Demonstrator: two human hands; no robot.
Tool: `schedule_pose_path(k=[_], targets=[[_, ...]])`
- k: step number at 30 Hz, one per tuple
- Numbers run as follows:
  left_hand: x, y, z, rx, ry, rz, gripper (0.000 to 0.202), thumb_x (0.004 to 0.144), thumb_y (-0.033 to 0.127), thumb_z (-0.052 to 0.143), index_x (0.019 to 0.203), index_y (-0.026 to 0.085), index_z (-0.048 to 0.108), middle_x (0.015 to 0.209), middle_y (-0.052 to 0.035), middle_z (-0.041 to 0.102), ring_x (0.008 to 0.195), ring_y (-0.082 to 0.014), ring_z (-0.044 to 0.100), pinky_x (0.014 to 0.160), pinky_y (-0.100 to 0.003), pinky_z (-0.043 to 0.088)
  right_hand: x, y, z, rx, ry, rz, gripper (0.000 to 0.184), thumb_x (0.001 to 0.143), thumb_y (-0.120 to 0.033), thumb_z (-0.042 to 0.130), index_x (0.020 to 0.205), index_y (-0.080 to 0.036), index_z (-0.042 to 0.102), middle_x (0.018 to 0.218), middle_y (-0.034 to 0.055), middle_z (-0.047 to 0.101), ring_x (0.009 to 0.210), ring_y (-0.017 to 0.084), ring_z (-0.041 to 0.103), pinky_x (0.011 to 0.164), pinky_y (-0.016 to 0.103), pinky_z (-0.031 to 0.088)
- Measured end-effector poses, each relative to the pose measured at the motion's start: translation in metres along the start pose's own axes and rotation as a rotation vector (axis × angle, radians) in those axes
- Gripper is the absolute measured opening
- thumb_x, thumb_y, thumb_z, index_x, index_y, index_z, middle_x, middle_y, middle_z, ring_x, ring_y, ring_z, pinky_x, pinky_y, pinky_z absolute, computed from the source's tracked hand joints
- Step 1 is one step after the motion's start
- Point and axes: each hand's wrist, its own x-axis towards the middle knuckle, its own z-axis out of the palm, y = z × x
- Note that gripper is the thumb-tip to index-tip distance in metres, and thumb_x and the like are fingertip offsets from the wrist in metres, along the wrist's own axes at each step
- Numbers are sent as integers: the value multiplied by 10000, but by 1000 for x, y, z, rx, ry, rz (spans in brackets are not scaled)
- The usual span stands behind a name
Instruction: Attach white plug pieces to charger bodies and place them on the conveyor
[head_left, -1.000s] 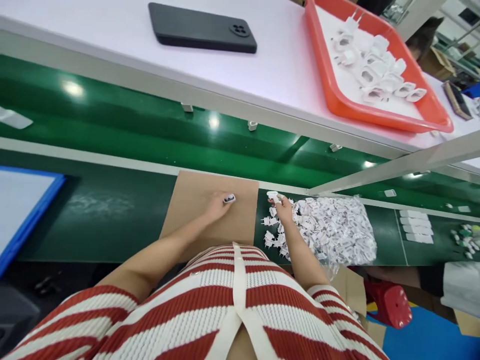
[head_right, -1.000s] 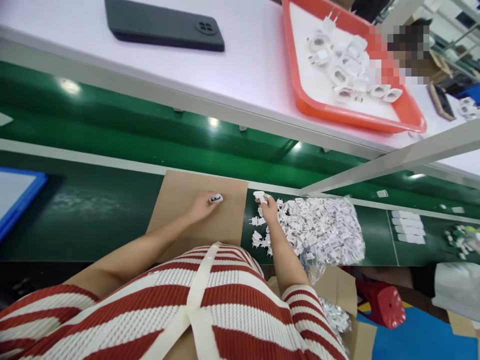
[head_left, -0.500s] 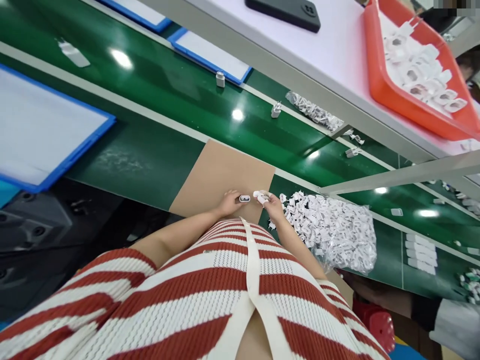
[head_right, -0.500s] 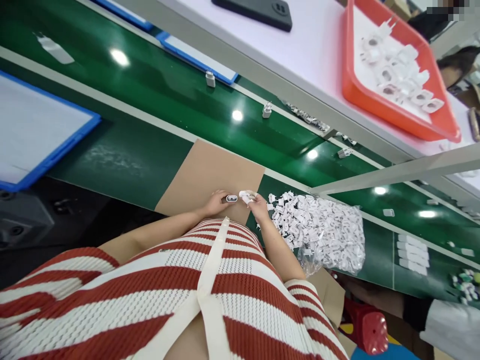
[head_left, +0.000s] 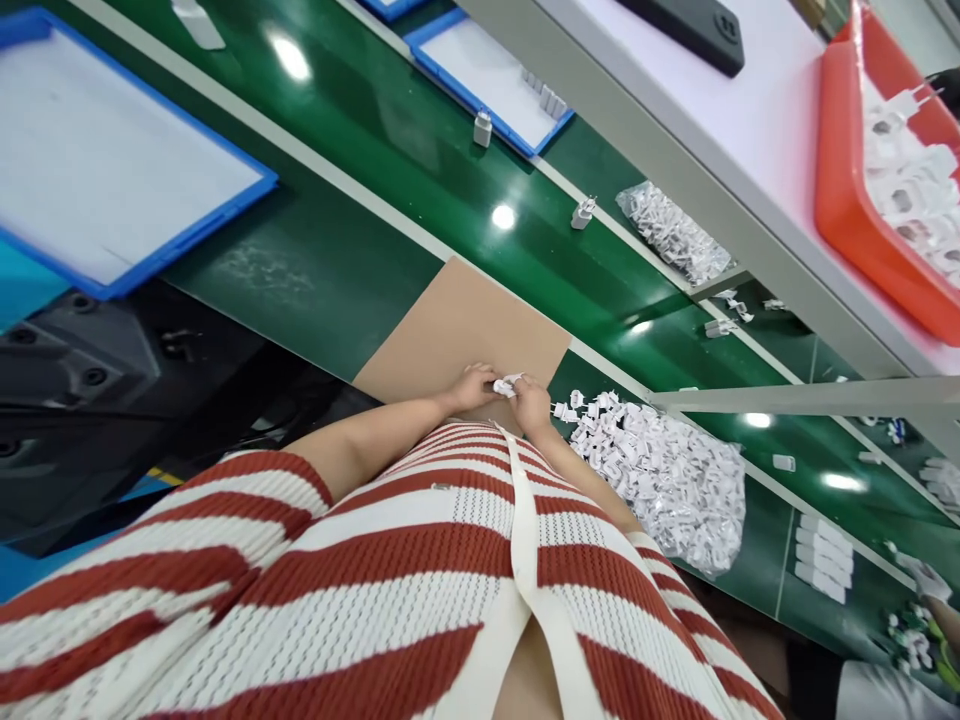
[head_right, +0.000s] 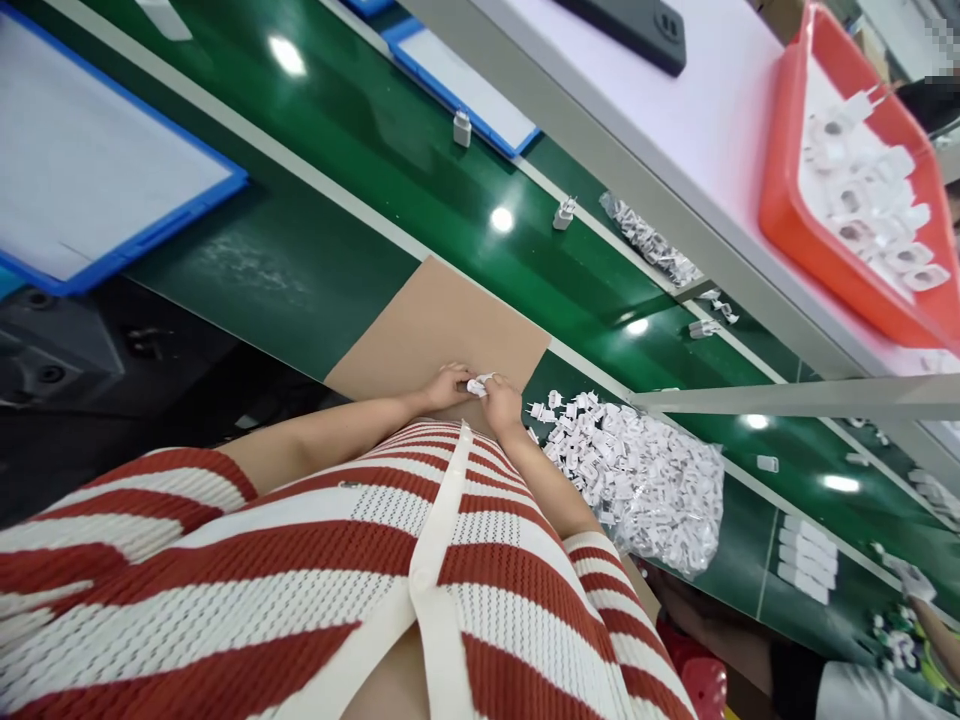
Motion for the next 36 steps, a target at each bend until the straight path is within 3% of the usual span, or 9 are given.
schedule_pose_path(k=[11, 24, 28, 36], targets=[[0, -1, 0, -14, 13, 18, 305, 829, 461, 789, 1041, 243, 807, 1099, -83, 746, 1076, -279, 628, 988, -418, 428, -2, -10, -3, -276, -94, -53, 209, 964, -124, 553, 1010, -196, 744, 1120, 119, 709, 1061, 259, 606, 898, 341, 453], [1, -7, 3, -6, -9, 11, 262, 804, 406, 812, 1006, 240, 812, 1116, -83, 734, 1096, -286, 612, 995, -422, 413, -8, -19, -5, -357, -92, -85, 295, 971, -161, 531, 1183, -195, 734, 1161, 143, 705, 1094, 282, 599, 934, 370, 448], [2, -7, 3, 6, -10, 11, 273, 809, 425, 811, 1001, 231, 809, 1119, -83, 730, 1087, -283, 613, 997, -426, 412, -5, -22, -12, -397, -69, -52, 280, 962, -176, 535, 1153, -166, 739, 1154, 168, 695, 1081, 299, 592, 918, 390, 431], [0, -6, 1, 14, -20, 8, 311, 827, 438, 785, 1076, 252, 801, 1127, -76, 740, 1113, -279, 625, 994, -421, 421, -4, -21, -6, -462, -140, -57, 263, 982, -192, 526, 1142, -180, 734, 1122, 127, 716, 1048, 260, 618, 937, 368, 395]])
